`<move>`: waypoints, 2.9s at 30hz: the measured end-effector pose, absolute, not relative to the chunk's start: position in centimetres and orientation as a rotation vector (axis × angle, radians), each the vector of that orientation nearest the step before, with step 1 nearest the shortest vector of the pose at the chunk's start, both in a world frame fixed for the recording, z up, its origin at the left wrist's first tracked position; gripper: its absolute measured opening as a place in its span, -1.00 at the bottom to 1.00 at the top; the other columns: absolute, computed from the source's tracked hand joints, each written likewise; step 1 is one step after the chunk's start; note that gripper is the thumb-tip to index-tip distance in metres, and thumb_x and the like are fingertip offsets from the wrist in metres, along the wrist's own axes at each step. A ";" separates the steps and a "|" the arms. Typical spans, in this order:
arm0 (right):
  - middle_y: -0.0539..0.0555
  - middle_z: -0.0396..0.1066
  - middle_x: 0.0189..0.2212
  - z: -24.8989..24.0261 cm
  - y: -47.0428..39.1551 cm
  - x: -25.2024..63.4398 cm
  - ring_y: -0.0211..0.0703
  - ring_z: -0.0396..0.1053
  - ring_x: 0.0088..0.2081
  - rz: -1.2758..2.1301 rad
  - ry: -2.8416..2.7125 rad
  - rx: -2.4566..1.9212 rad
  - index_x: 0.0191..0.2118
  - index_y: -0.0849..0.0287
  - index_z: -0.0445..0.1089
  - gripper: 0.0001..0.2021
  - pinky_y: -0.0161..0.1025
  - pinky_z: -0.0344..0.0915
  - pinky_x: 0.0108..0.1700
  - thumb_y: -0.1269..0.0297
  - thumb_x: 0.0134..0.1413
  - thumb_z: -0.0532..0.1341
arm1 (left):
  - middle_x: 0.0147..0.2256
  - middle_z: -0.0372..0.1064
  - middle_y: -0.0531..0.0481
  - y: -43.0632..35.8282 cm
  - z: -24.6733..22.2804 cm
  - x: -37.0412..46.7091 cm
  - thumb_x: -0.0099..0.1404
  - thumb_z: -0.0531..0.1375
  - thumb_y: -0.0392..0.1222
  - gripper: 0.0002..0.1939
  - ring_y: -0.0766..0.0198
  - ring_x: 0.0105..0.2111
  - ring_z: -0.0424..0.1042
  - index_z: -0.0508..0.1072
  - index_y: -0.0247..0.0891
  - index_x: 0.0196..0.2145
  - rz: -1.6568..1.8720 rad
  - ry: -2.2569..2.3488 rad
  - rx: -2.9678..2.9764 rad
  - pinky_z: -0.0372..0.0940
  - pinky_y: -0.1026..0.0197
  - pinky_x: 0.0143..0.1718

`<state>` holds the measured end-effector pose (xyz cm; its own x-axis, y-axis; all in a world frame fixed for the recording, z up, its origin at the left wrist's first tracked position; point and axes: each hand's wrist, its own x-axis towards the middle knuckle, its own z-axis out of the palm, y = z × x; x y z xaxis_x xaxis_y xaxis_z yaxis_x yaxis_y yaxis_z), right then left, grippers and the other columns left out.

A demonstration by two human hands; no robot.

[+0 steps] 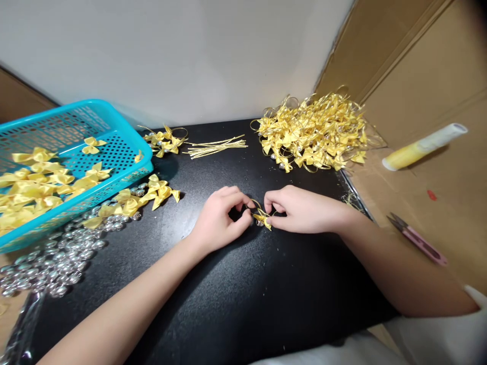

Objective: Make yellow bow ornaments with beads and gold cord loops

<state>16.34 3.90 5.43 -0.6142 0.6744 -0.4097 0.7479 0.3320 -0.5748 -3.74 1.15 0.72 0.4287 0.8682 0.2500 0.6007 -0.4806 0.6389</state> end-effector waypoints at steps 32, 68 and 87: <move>0.07 0.45 -0.37 6.0 3.5 16.2 -0.22 0.34 -0.32 -0.878 2.812 1.179 -0.36 0.24 0.50 -0.81 -0.27 0.12 -0.22 0.40 0.21 0.15 | -0.42 0.51 0.05 0.8 1.9 -2.8 0.17 0.21 -0.30 -0.93 0.29 -0.42 0.34 0.52 -0.22 -0.39 0.772 1.230 2.102 0.24 0.20 -0.33; 0.06 0.38 -0.44 4.6 4.5 16.1 -0.26 0.29 -0.36 -0.983 2.947 1.165 -0.42 0.29 0.44 -0.72 -0.32 0.12 -0.26 0.42 0.26 0.06 | -0.50 0.32 0.07 1.8 1.3 -2.8 0.23 0.19 -0.25 -0.85 0.28 -0.42 0.28 0.47 -0.25 -0.49 0.609 1.209 2.111 0.18 0.18 -0.27; 0.04 0.39 -0.48 4.1 4.8 16.3 -0.28 0.28 -0.41 -1.087 2.796 1.200 -0.49 0.25 0.37 -0.74 -0.32 0.08 -0.31 0.39 0.20 0.07 | -0.53 0.38 0.07 2.0 3.3 -1.3 0.15 0.14 -0.13 -0.81 0.31 -0.52 0.28 0.44 -0.27 -0.50 0.198 1.308 1.792 0.10 0.26 -0.47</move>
